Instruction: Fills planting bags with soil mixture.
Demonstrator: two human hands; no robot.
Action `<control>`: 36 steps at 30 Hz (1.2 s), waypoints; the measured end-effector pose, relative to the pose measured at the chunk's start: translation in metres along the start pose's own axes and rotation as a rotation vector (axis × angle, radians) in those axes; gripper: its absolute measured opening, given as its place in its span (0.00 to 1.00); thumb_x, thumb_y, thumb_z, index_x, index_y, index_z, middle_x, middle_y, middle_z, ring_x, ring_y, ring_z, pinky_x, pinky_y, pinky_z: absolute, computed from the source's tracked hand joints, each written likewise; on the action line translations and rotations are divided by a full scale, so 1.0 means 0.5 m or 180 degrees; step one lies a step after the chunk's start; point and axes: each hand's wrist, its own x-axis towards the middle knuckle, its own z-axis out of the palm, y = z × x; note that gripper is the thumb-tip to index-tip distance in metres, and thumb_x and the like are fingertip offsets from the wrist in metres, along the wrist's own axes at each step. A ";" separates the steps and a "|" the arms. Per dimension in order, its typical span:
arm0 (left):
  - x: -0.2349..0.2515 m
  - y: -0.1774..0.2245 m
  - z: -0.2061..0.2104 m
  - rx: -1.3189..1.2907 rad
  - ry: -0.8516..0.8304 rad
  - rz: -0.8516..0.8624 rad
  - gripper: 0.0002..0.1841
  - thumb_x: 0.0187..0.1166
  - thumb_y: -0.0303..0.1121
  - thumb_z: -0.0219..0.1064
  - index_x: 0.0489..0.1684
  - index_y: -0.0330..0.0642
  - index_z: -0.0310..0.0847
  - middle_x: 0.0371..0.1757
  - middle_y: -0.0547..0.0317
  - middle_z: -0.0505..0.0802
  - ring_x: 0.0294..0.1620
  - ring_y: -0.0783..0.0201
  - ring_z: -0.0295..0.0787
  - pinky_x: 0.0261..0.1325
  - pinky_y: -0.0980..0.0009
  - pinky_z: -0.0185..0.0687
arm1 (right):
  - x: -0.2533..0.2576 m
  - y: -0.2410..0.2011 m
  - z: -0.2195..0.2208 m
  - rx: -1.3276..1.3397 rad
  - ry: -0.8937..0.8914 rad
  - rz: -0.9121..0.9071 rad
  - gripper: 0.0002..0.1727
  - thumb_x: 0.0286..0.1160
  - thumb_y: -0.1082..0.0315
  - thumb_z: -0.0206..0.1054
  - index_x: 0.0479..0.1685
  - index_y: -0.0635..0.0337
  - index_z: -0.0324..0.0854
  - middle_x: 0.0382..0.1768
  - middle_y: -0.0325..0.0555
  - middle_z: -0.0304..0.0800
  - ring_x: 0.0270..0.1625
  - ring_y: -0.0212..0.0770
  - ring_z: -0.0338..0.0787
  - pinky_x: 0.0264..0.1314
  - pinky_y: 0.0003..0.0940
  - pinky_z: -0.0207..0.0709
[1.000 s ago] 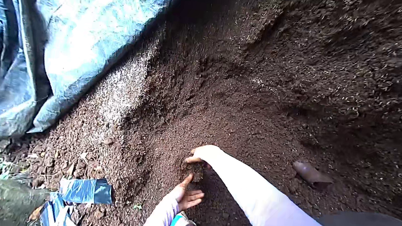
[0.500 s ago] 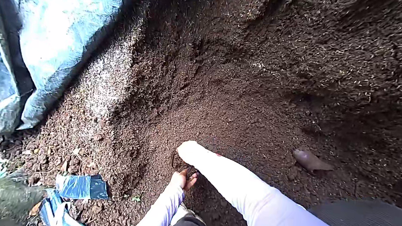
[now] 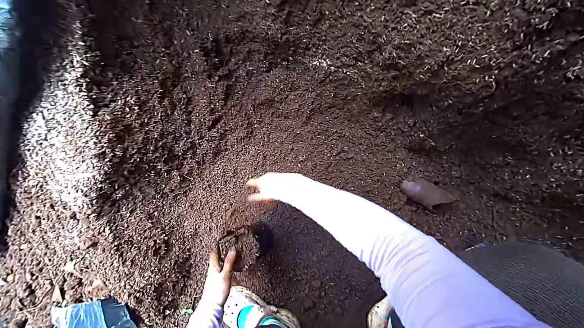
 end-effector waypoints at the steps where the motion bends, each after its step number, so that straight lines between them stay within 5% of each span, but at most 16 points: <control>1: 0.008 -0.012 -0.003 0.0309 0.0071 0.0576 0.54 0.79 0.50 0.70 0.96 0.33 0.34 0.94 0.30 0.54 0.94 0.43 0.53 0.91 0.49 0.56 | 0.023 0.075 0.011 -0.0064 0.0392 0.0069 0.29 0.84 0.52 0.66 0.83 0.51 0.75 0.75 0.63 0.81 0.80 0.66 0.78 0.80 0.70 0.66; 4: 0.050 -0.036 0.006 0.1348 0.0441 0.2139 0.77 0.38 0.65 0.85 0.91 0.23 0.45 0.92 0.25 0.56 0.94 0.36 0.52 0.94 0.47 0.49 | 0.022 0.234 0.034 -0.0090 0.0552 0.0657 0.42 0.69 0.50 0.80 0.88 0.37 0.70 0.91 0.56 0.60 0.92 0.71 0.52 0.80 0.84 0.51; 7: 0.083 -0.034 0.005 0.1773 0.0631 0.2622 0.68 0.43 0.68 0.82 0.86 0.24 0.62 0.88 0.30 0.68 0.89 0.36 0.64 0.90 0.44 0.56 | 0.000 0.296 0.100 -0.0215 0.0127 0.1154 0.51 0.54 0.51 0.89 0.87 0.33 0.69 0.97 0.53 0.40 0.95 0.72 0.37 0.79 0.87 0.49; 10: 0.101 -0.021 0.000 0.1579 0.0515 0.2580 0.48 0.60 0.60 0.76 0.79 0.33 0.76 0.82 0.41 0.79 0.85 0.41 0.71 0.87 0.44 0.59 | -0.030 0.290 0.159 -0.0052 0.0129 0.1322 0.43 0.63 0.59 0.84 0.84 0.42 0.72 0.93 0.62 0.46 0.89 0.77 0.54 0.78 0.75 0.65; 14: 0.109 -0.006 0.017 0.1289 0.0449 0.2937 0.15 0.79 0.43 0.67 0.53 0.48 0.95 0.75 0.48 0.88 0.84 0.38 0.72 0.86 0.38 0.58 | -0.080 0.286 0.189 0.1834 0.0503 0.1661 0.41 0.72 0.67 0.78 0.87 0.59 0.66 0.86 0.65 0.64 0.87 0.61 0.67 0.85 0.59 0.65; 17: 0.092 0.013 0.010 0.0534 0.0706 0.2807 0.15 0.82 0.35 0.61 0.52 0.37 0.91 0.73 0.45 0.88 0.82 0.46 0.75 0.88 0.48 0.59 | -0.119 0.197 0.184 0.3807 0.0792 0.1583 0.42 0.76 0.71 0.73 0.91 0.52 0.55 0.74 0.62 0.77 0.67 0.55 0.86 0.63 0.54 0.84; 20: 0.057 0.008 -0.028 0.0127 0.0989 0.2142 0.24 0.78 0.34 0.60 0.71 0.32 0.79 0.72 0.43 0.86 0.80 0.50 0.76 0.85 0.52 0.65 | -0.146 0.053 0.162 0.4361 0.0821 0.0918 0.36 0.81 0.72 0.65 0.88 0.55 0.56 0.61 0.56 0.84 0.52 0.46 0.90 0.53 0.45 0.88; 22: 0.028 0.003 -0.055 0.0263 0.0772 0.1265 0.24 0.83 0.39 0.63 0.71 0.31 0.76 0.68 0.39 0.86 0.72 0.48 0.82 0.76 0.51 0.75 | -0.149 -0.032 0.158 0.4457 0.0945 0.0488 0.34 0.80 0.74 0.63 0.86 0.59 0.56 0.57 0.53 0.85 0.49 0.43 0.91 0.52 0.42 0.89; 25: 0.002 -0.003 -0.067 0.0754 -0.0250 0.0076 0.30 0.91 0.57 0.53 0.69 0.36 0.78 0.58 0.38 0.91 0.62 0.43 0.89 0.68 0.40 0.79 | -0.137 -0.117 0.176 0.3789 0.1296 0.0004 0.30 0.72 0.74 0.70 0.76 0.67 0.67 0.61 0.53 0.84 0.55 0.38 0.90 0.57 0.36 0.88; 28: -0.001 -0.019 -0.052 0.0818 -0.0741 -0.0003 0.32 0.92 0.59 0.47 0.66 0.36 0.80 0.56 0.39 0.92 0.61 0.42 0.90 0.67 0.37 0.78 | -0.118 -0.149 0.201 0.1871 0.1443 -0.0332 0.23 0.69 0.69 0.75 0.64 0.67 0.83 0.73 0.60 0.78 0.77 0.46 0.77 0.81 0.38 0.72; 32: -0.003 -0.009 -0.053 0.0957 -0.0923 0.0072 0.29 0.94 0.54 0.45 0.66 0.36 0.79 0.57 0.38 0.91 0.62 0.41 0.89 0.67 0.37 0.77 | -0.109 -0.168 0.233 -0.0126 0.0781 -0.0225 0.27 0.76 0.67 0.71 0.77 0.52 0.81 0.86 0.59 0.68 0.90 0.59 0.63 0.93 0.48 0.56; 36: -0.006 -0.015 -0.050 0.0976 -0.1115 0.0058 0.31 0.93 0.56 0.44 0.68 0.37 0.78 0.58 0.38 0.91 0.63 0.41 0.89 0.67 0.36 0.77 | -0.130 -0.169 0.246 -0.0604 0.0997 -0.0312 0.28 0.76 0.69 0.70 0.79 0.52 0.80 0.86 0.60 0.68 0.90 0.60 0.63 0.93 0.47 0.55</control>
